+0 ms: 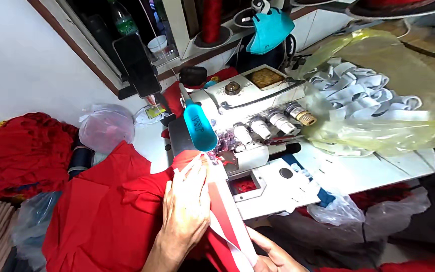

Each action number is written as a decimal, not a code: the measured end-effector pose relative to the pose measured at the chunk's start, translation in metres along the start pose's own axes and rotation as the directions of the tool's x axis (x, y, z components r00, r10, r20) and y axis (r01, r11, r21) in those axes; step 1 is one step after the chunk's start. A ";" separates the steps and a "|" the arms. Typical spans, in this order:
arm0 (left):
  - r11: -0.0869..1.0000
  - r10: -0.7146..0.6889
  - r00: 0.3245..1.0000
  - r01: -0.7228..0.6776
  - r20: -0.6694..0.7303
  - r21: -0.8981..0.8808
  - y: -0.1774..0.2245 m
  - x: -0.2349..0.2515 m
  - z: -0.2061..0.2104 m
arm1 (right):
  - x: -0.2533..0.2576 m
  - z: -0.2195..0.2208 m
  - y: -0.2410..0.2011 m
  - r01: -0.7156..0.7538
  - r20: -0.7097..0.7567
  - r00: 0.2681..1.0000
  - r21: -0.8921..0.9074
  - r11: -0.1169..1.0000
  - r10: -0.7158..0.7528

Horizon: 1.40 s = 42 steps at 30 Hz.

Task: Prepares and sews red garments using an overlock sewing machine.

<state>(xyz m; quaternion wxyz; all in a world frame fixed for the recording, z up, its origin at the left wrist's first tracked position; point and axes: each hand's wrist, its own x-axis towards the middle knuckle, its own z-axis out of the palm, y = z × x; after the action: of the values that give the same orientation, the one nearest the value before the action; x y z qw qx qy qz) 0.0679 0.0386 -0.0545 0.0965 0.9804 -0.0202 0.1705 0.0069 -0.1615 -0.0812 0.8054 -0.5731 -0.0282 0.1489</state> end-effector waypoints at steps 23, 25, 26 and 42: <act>0.976 -0.209 0.978 0.209 -0.006 0.055 -0.035 0.068 0.023 | 0.112 0.028 0.013 0.107 -0.122 0.986 -0.071 0.992 -0.115; 0.981 -0.194 0.981 0.194 -0.003 0.030 -0.042 0.072 0.026 | 0.119 0.028 0.011 0.103 -0.116 0.987 -0.086 0.991 -0.113; 0.983 -0.186 0.983 0.186 0.008 0.004 -0.045 0.072 0.025 | 0.122 0.028 0.010 0.105 -0.116 0.986 -0.094 0.990 -0.116; 0.943 -0.285 0.957 0.271 -0.049 -0.194 -0.047 -0.105 0.002 | 0.074 0.022 0.033 0.121 0.038 0.992 0.008 0.993 -0.121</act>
<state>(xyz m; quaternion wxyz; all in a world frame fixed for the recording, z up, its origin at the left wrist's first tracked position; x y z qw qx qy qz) -0.0268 0.0848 -0.1004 0.2112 0.9529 0.1063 0.1901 0.0655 -0.1112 -0.1133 0.8138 -0.5651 -0.0780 0.1107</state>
